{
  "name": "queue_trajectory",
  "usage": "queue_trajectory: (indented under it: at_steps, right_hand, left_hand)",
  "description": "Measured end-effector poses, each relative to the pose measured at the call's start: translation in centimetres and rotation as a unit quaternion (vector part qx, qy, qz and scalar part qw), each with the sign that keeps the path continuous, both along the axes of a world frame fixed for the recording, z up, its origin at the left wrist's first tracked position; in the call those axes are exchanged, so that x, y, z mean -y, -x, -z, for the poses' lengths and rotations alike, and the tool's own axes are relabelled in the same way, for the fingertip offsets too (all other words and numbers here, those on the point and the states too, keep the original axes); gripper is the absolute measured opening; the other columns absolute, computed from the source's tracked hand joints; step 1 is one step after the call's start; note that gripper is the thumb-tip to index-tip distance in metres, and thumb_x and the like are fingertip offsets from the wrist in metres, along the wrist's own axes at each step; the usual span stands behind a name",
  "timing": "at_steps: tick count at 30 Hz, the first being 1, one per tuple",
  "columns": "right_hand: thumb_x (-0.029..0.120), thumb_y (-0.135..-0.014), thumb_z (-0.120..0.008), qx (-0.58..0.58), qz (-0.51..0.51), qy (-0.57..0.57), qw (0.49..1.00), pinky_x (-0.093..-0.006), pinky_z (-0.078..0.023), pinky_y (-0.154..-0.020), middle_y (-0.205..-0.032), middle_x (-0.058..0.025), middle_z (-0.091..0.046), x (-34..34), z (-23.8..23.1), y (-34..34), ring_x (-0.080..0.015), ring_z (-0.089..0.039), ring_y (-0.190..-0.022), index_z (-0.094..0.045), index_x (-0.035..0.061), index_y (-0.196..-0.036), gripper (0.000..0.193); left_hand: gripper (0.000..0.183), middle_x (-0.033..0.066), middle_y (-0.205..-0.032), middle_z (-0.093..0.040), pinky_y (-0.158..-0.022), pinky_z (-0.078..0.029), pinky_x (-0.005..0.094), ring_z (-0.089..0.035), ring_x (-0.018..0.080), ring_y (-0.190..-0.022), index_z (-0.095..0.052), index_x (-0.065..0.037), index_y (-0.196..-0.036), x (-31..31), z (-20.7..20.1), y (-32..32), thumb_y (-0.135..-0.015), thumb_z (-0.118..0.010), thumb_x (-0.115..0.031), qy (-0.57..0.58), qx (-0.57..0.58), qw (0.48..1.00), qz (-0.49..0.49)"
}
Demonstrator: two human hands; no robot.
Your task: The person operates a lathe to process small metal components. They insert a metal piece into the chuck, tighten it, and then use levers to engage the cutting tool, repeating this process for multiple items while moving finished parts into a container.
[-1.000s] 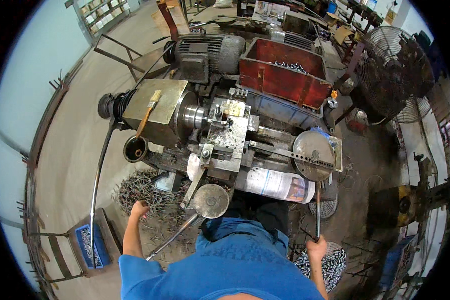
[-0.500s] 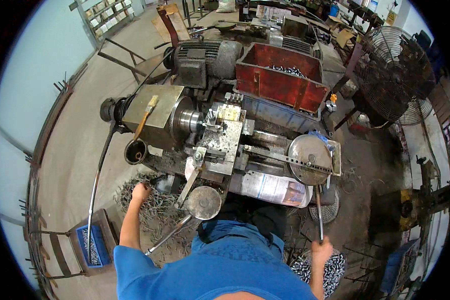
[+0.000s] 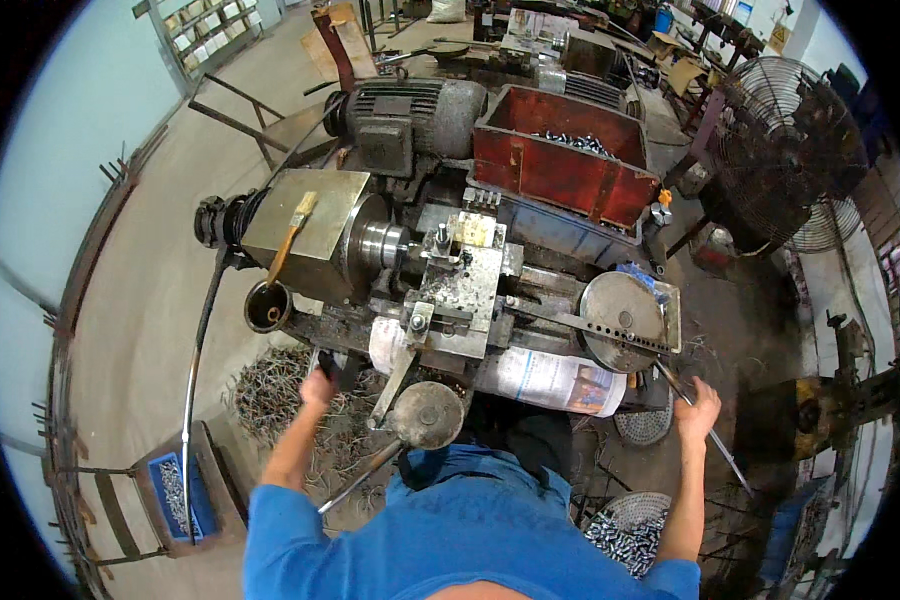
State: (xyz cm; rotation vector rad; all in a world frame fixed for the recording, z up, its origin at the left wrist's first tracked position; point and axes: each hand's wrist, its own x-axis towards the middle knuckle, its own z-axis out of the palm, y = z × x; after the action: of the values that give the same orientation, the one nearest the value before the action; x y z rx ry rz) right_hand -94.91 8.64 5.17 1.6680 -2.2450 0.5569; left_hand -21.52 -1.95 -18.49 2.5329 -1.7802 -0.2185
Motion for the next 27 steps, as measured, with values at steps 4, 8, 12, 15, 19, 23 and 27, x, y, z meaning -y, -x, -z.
queue_trajectory:
  at_steps: [4,8,12,15,19,23,27]
  right_hand:
    - [0.015,-0.058,-0.059,0.124,-0.139,0.043,0.981,-0.0404,-0.044,-0.078,-0.089,-0.0158,-0.062,6.4,-5.1,-6.8,-0.0346,-0.056,-0.086,-0.063,0.0004,-0.095,0.041]
    - [0.018,-0.057,-0.064,0.127,-0.388,0.075,0.910,-0.0404,-0.044,-0.077,-0.090,-0.0146,-0.062,13.4,-10.3,-18.8,-0.0325,-0.056,-0.085,-0.063,0.0022,-0.096,0.042]
    - [0.017,-0.052,-0.061,0.066,-0.552,0.109,0.824,-0.0388,-0.043,-0.081,-0.086,-0.0107,-0.059,19.4,-12.5,-31.2,-0.0295,-0.053,-0.085,-0.062,0.0027,-0.085,0.036]
    - [0.018,-0.049,-0.063,-0.077,-0.532,-0.014,0.843,-0.0361,-0.040,-0.088,-0.089,-0.0133,-0.060,23.0,-11.2,-37.2,-0.0284,-0.053,-0.091,-0.066,0.0032,-0.072,0.028]
    - [0.021,-0.052,-0.064,-0.153,-0.500,-0.139,0.841,-0.0347,-0.040,-0.091,-0.084,-0.0149,-0.063,25.3,-9.9,-40.7,-0.0292,-0.054,-0.092,-0.067,0.0040,-0.066,0.022]
    - [0.022,-0.058,-0.063,-0.154,-0.501,-0.118,0.844,-0.0341,-0.039,-0.088,-0.076,-0.0138,-0.065,25.2,-9.3,-41.0,-0.0281,-0.058,-0.081,-0.069,0.0044,-0.071,0.022]
    - [0.020,-0.058,-0.063,-0.162,-0.507,-0.124,0.837,-0.0327,-0.039,-0.087,-0.075,-0.0126,-0.065,25.5,-9.0,-41.4,-0.0263,-0.058,-0.083,-0.068,0.0060,-0.067,0.018]
  left_hand:
    - [0.041,0.0138,-0.098,-0.065,-0.076,-0.050,0.0396,-0.063,0.0280,-0.092,-0.062,-0.009,-0.098,2.3,-8.8,0.1,-0.073,-0.065,-0.042,-0.201,0.059,0.973,0.091]
    - [0.041,0.0131,-0.099,-0.065,-0.077,-0.050,0.0397,-0.062,0.0291,-0.093,-0.063,-0.010,-0.101,1.4,-9.7,-0.5,-0.073,-0.066,-0.039,-0.167,0.042,0.980,0.096]
    - [0.043,0.0153,-0.092,-0.065,-0.073,-0.050,0.0415,-0.063,0.0309,-0.086,-0.062,-0.011,-0.106,0.9,-16.0,-4.6,-0.075,-0.064,-0.041,-0.041,-0.039,0.997,0.044]
    - [0.038,0.0164,-0.082,-0.065,-0.068,-0.049,0.0418,-0.063,0.0317,-0.079,-0.061,-0.013,-0.107,-0.7,-25.7,-7.4,-0.080,-0.060,-0.040,0.158,-0.068,0.985,0.030]
    - [0.036,0.0120,-0.074,-0.065,-0.064,-0.049,0.0414,-0.064,0.0315,-0.071,-0.063,-0.011,-0.101,-4.6,-30.3,-13.5,-0.086,-0.051,-0.042,0.270,0.033,0.954,-0.125]
    - [0.050,0.0215,-0.072,-0.063,-0.066,-0.048,0.0470,-0.062,0.0384,-0.073,-0.062,-0.003,-0.084,-8.4,-24.3,-10.3,-0.082,-0.052,-0.052,0.163,0.094,0.960,-0.207]
    - [0.053,0.0243,-0.074,-0.062,-0.067,-0.048,0.0482,-0.061,0.0411,-0.074,-0.061,0.000,-0.082,-8.9,-26.0,-6.1,-0.075,-0.060,-0.052,0.155,0.049,0.966,-0.202]
